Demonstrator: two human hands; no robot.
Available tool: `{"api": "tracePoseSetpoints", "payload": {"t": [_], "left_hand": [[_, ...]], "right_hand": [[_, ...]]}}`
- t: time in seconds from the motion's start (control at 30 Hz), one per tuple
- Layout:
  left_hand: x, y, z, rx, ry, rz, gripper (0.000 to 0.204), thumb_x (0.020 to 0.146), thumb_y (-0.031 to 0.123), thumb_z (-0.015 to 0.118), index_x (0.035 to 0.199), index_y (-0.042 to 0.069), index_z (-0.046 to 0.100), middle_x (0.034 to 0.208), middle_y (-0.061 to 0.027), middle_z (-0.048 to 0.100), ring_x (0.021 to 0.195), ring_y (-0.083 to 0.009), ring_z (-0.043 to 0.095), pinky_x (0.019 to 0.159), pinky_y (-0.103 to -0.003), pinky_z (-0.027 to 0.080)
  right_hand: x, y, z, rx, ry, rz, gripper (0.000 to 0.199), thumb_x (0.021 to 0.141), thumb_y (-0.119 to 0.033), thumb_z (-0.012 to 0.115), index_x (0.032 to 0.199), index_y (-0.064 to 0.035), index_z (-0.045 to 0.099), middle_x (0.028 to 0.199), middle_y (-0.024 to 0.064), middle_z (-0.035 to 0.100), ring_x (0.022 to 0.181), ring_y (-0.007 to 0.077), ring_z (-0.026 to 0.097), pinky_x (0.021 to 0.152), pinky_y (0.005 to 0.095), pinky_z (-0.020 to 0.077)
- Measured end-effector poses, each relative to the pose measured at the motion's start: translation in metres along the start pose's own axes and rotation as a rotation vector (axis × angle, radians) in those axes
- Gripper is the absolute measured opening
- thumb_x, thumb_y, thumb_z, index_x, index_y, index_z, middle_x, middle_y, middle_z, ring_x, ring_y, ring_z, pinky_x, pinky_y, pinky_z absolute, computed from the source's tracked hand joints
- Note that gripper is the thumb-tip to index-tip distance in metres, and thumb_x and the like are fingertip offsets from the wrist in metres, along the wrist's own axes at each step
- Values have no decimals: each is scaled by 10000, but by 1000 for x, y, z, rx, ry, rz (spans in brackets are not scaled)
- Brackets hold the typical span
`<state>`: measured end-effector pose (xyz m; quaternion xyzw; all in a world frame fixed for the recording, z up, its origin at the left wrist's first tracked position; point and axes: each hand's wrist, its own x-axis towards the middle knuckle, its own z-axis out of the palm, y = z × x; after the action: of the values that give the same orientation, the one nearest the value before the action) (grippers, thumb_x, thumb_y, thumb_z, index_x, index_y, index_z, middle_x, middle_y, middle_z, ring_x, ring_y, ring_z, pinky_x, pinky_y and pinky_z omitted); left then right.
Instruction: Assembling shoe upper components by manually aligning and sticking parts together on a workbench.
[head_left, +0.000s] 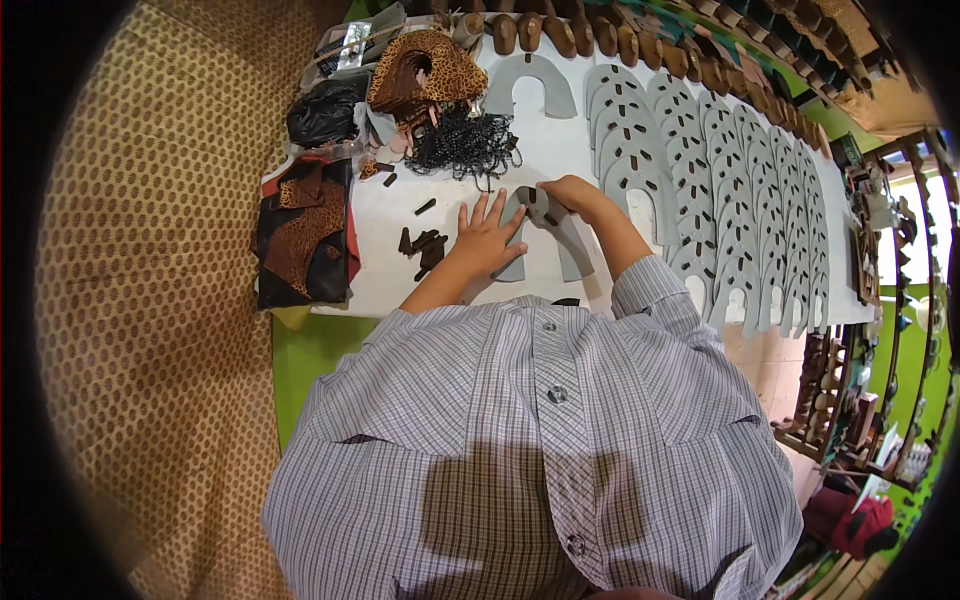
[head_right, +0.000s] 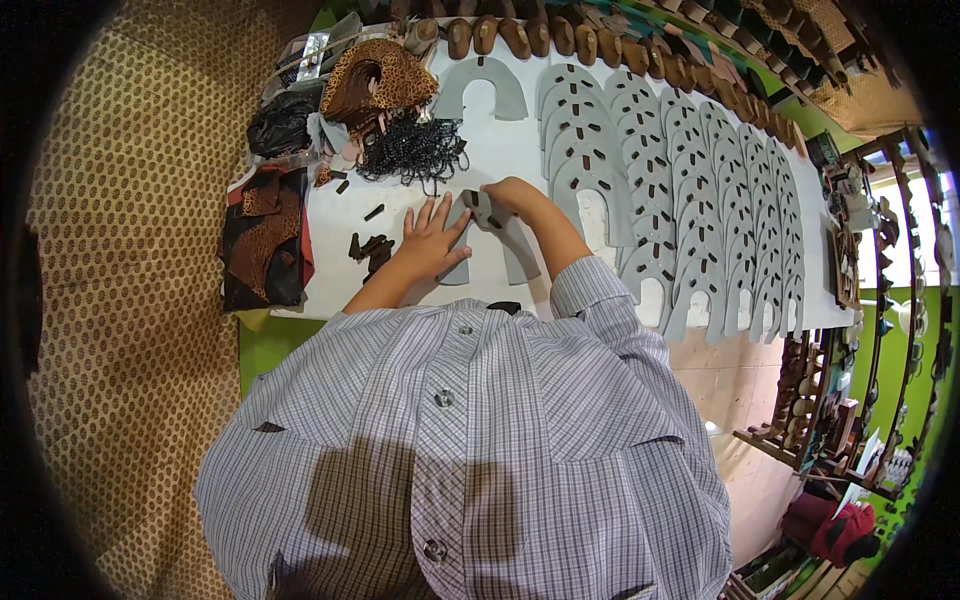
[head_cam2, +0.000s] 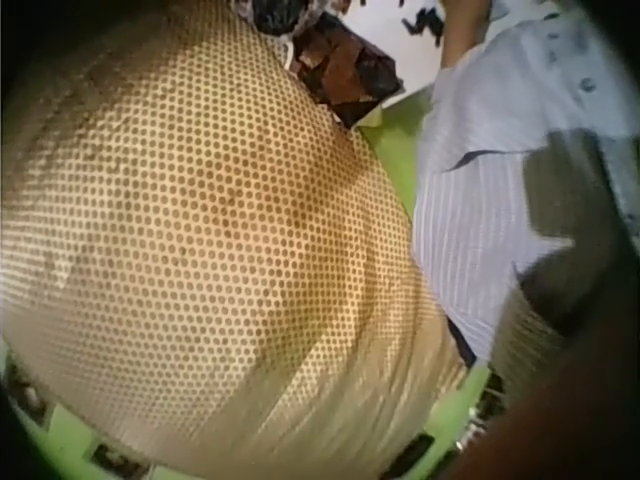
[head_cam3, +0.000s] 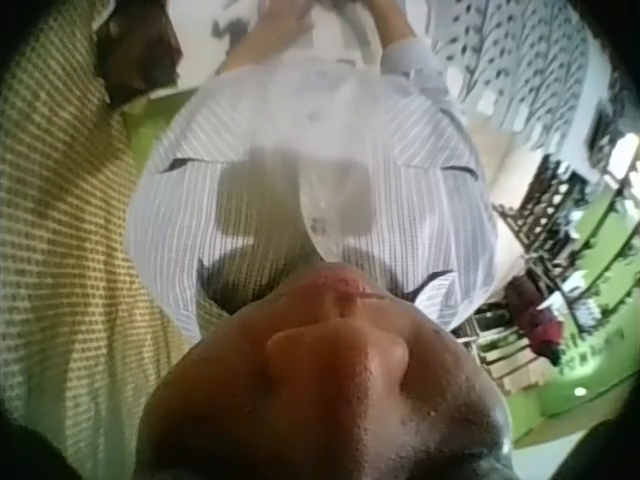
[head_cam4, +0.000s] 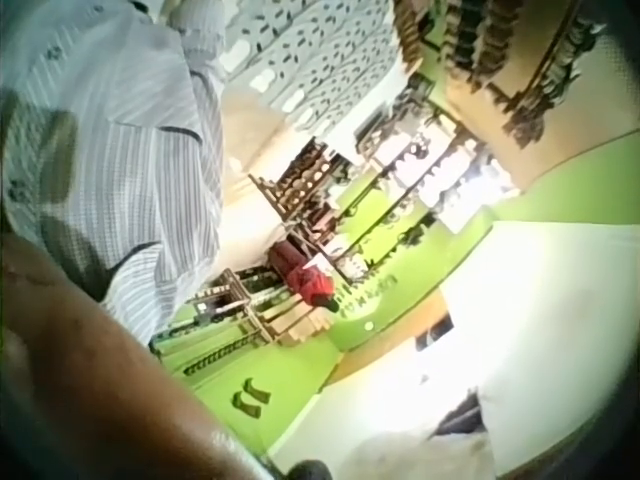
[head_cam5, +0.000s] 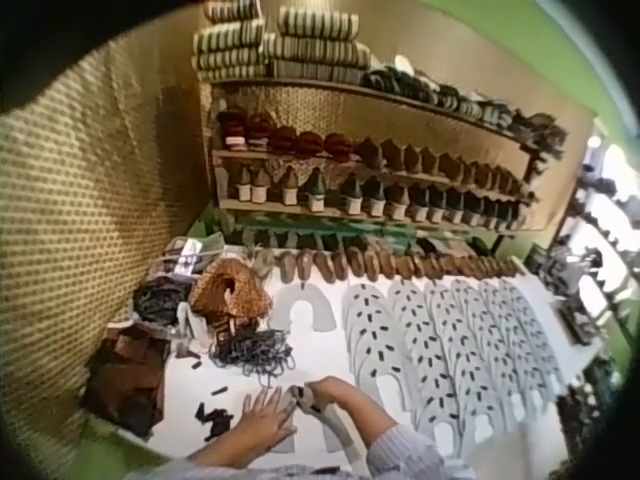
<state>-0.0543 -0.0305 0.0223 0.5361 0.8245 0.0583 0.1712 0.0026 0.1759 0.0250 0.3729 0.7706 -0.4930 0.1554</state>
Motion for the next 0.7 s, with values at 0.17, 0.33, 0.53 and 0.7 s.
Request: {"api": "tracePoseSetpoints", "payload": {"t": [0.17,0.33,0.53,0.7], "left_hand": [[-1,0,4,57,-26,6,679,823,601,444,1398,267,307,1507,-126,65,1369,-375,78,1048,-600,40],[-6,-1,9,46,70,-3,701,808,612,457,1357,183,381,1499,-132,101,1366,-356,109,1049,-597,57],[-21,2,9,48,141,33,601,808,533,523,1245,122,495,1466,-138,206,1346,-352,174,1047,-594,93],[-26,8,-1,57,126,9,580,842,492,499,1297,138,434,1462,-135,221,1346,-352,177,1050,-594,90]], "right_hand": [[2,1,6,-11,-271,-216,238,774,-220,614,850,-1,667,619,30,596,526,133,549,486,257,422],[-1,-1,16,-337,7,-380,176,715,-210,652,822,-74,690,698,69,654,621,172,599,621,301,470],[-3,3,20,-325,74,-377,201,724,-246,639,802,-66,682,736,95,662,664,222,616,657,332,474],[-4,-1,18,-400,50,-405,205,746,-242,611,822,-61,672,752,108,658,690,246,613,666,346,470]]}}
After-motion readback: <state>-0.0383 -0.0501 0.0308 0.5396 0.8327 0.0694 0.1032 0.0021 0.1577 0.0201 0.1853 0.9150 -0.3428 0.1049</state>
